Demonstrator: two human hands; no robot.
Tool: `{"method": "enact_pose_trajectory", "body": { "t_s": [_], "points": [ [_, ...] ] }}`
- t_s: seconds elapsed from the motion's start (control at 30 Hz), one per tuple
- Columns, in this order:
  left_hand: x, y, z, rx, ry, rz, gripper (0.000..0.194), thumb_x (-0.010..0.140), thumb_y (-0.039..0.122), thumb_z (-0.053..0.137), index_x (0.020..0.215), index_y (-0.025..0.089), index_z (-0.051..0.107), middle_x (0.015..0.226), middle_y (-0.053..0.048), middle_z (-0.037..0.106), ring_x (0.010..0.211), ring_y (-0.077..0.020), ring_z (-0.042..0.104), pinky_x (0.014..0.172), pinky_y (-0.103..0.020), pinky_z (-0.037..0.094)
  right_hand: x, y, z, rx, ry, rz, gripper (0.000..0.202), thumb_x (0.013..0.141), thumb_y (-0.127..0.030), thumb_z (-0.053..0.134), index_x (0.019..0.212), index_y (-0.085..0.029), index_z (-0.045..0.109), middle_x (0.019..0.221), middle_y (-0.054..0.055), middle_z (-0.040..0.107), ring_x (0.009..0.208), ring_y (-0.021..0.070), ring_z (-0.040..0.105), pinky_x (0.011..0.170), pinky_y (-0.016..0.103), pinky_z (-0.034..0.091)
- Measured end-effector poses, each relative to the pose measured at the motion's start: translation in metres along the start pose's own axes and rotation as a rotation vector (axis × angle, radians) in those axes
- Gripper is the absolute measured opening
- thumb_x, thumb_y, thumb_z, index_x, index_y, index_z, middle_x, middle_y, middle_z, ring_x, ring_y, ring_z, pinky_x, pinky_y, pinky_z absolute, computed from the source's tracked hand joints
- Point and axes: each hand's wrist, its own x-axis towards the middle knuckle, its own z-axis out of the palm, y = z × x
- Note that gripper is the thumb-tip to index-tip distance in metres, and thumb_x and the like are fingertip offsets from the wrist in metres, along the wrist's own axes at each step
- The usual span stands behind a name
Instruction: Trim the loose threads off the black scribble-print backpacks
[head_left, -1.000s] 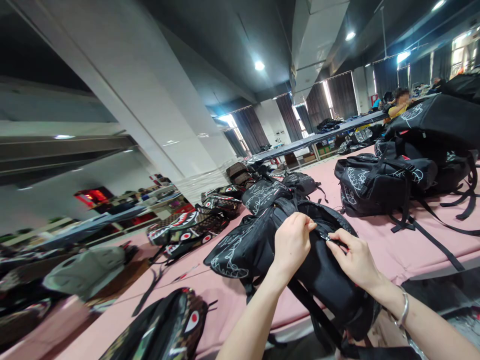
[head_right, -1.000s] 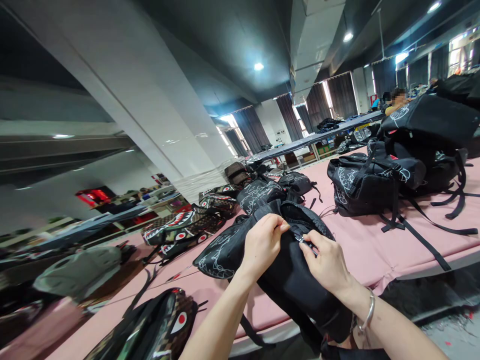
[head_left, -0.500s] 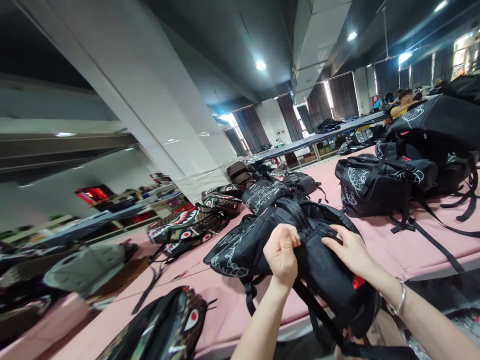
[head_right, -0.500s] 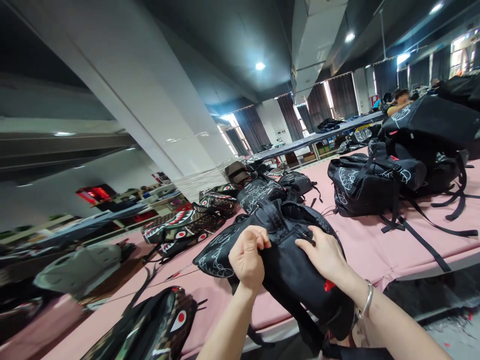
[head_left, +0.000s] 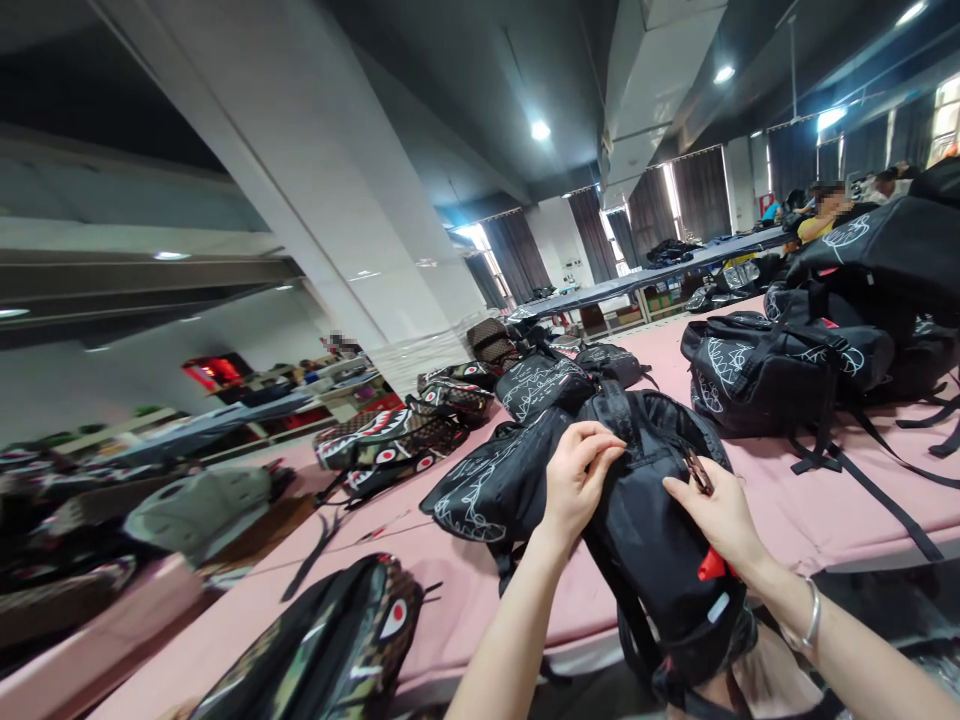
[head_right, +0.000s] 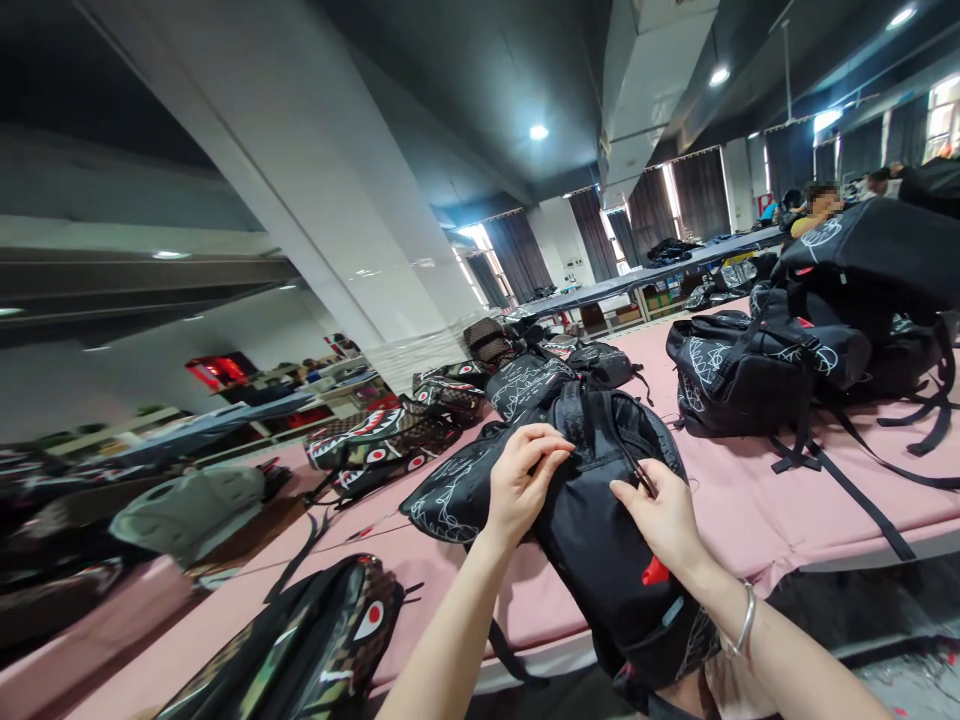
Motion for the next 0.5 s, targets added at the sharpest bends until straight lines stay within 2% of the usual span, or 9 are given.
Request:
{"method": "enact_pose_trajectory", "body": {
  "t_s": [0.13,0.23,0.3,0.43,0.5],
  "points": [
    [0.001,0.011,-0.002,0.228,-0.139,-0.034,0.006,0.078,0.024,0.059,0.077,0.019,0.063,0.079,-0.002,0.054,0.075,-0.0147,0.053,0.067,-0.027,0.045,-0.005,0.002,0.007,-0.061,0.019,0.022,0.029,0.072,-0.042,0.063,0.063,-0.019,0.048,0.050,-0.007,0.039,0.047,0.0110,0.039,0.046,0.022,0.032],
    [-0.001,0.021,-0.004,0.339,-0.196,-0.068,0.012,0.081,0.021,0.053,0.070,0.018,0.057,0.072,-0.002,0.053,0.071,-0.0156,0.051,0.065,-0.028,0.043,-0.007,0.003,0.008,-0.068,0.013,0.012,0.029,0.073,-0.044,0.062,0.067,-0.018,0.052,0.051,-0.006,0.043,0.048,0.0119,0.042,0.047,0.022,0.033],
    [-0.004,0.025,-0.009,0.222,-0.192,-0.097,0.016,0.083,0.023,0.049,0.067,0.018,0.051,0.071,-0.002,0.053,0.069,-0.0149,0.050,0.065,-0.028,0.042,-0.007,0.005,0.006,-0.085,0.013,0.004,0.029,0.074,-0.045,0.061,0.069,-0.018,0.054,0.052,-0.005,0.046,0.049,0.0127,0.044,0.048,0.023,0.034],
    [-0.013,0.025,-0.021,-0.167,-0.040,-0.196,0.035,0.091,0.033,0.027,0.063,0.019,0.043,0.068,-0.003,0.049,0.067,-0.0143,0.050,0.064,-0.028,0.044,-0.004,0.007,-0.003,-0.143,0.015,0.021,0.026,0.076,-0.043,0.059,0.075,-0.017,0.057,0.057,-0.003,0.053,0.053,0.0146,0.049,0.054,0.025,0.039],
    [-0.019,0.023,-0.024,-0.170,-0.032,-0.181,0.037,0.091,0.038,0.026,0.070,0.018,0.049,0.074,-0.005,0.052,0.072,-0.0156,0.052,0.067,-0.030,0.045,-0.004,0.008,-0.005,-0.140,-0.005,0.025,0.024,0.077,-0.041,0.058,0.079,-0.017,0.058,0.063,-0.001,0.058,0.058,0.0160,0.053,0.058,0.026,0.041]
  ]
}}
